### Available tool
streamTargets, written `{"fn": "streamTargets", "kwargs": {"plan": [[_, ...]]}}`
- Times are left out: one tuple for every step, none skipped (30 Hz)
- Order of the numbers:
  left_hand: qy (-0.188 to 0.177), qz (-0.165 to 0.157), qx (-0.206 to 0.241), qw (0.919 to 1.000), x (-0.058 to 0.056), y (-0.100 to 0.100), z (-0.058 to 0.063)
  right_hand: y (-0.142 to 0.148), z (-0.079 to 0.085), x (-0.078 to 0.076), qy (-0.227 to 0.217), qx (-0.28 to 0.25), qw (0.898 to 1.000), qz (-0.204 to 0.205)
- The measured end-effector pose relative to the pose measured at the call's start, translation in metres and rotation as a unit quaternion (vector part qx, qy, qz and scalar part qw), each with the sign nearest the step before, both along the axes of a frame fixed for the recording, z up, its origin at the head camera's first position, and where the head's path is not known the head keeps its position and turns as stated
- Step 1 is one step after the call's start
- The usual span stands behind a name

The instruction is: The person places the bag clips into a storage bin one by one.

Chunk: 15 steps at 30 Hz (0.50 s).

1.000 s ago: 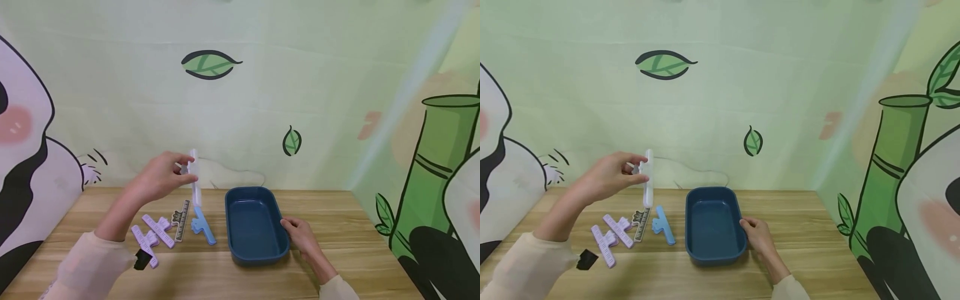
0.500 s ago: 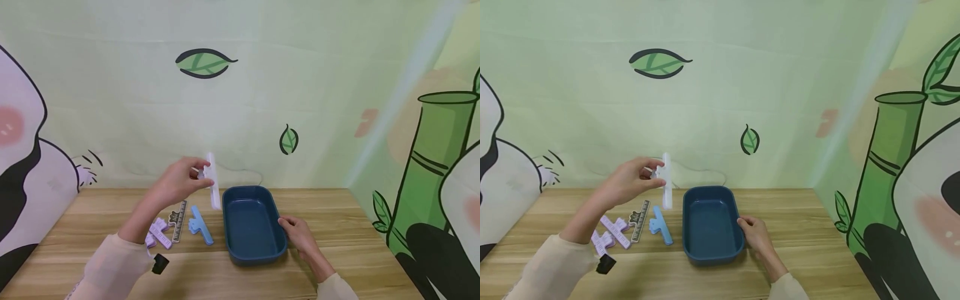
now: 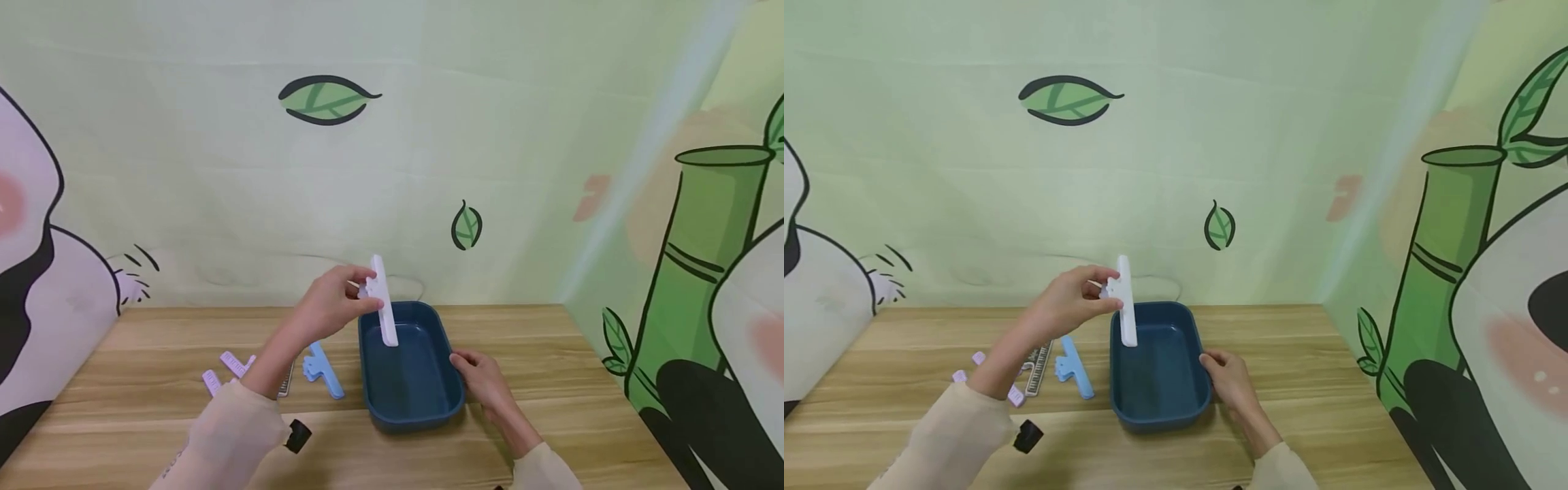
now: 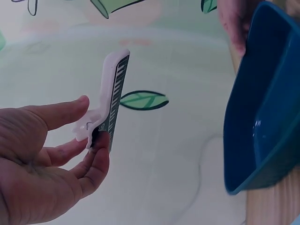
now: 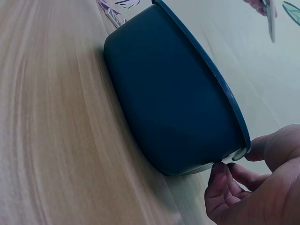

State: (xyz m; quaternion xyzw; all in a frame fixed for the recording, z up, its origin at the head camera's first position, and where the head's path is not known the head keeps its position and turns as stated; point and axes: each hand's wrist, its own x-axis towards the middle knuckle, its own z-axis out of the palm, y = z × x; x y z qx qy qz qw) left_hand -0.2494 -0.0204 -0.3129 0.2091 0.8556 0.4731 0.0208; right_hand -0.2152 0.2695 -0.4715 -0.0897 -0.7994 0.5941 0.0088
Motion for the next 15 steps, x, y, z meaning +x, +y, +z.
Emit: {"fn": "streamTargets", "kwargs": {"plan": [[-0.001,0.0,0.003,1.0,0.0,0.003,-0.002,0.0,0.0,0.0,0.0,-0.005,1.0,0.0],[-0.003,-0.001,0.006,1.0,0.0,0.007,-0.003,0.0,0.001,0.0,0.0,-0.008,1.0,-0.001],[-0.005,-0.003,0.009,0.9999,0.001,0.01,-0.004,0.0,0.001,0.0,0.0,-0.01,1.0,-0.001],[-0.007,-0.004,0.012,0.9999,0.001,0.013,-0.005,0.0,0.002,0.0,0.001,-0.013,1.0,-0.001],[-0.01,-0.005,0.015,0.9998,0.002,0.016,-0.006,0.0,0.002,0.0,0.002,-0.016,1.0,-0.001],[-0.013,-0.006,0.018,0.9997,0.002,0.019,-0.007,0.0,0.002,0.0,0.003,-0.017,1.0,-0.001],[-0.015,-0.008,0.022,0.9996,0.002,0.022,-0.008,0.0,0.003,0.0,0.003,-0.02,1.0,-0.002],[-0.018,-0.01,0.026,0.9995,0.002,0.025,-0.009,0.0,0.003,0.0,0.004,-0.021,1.0,-0.004],[-0.018,-0.012,0.03,0.9993,0.002,0.028,-0.011,-0.001,0.003,0.0,0.004,-0.023,1.0,-0.005],[-0.018,-0.015,0.033,0.9992,0.002,0.031,-0.012,-0.001,0.003,0.0,0.004,-0.025,1.0,-0.007],[-0.018,-0.017,0.037,0.999,0.002,0.033,-0.014,-0.001,0.003,0.0,0.004,-0.027,1.0,-0.008],[-0.019,-0.018,0.04,0.9989,0.001,0.036,-0.015,-0.001,0.003,0.0,0.003,-0.029,1.0,-0.009],[-0.02,-0.019,0.041,0.9988,0.001,0.038,-0.016,-0.002,0.003,0.0,0.002,-0.03,1.0,-0.01],[-0.022,-0.02,0.042,0.9987,0.001,0.041,-0.017,-0.002,0.002,-0.001,0.002,-0.031,0.999,-0.01],[-0.023,-0.021,0.042,0.9986,0.001,0.044,-0.017,-0.002,0.002,-0.001,0.002,-0.031,0.999,-0.01]]}}
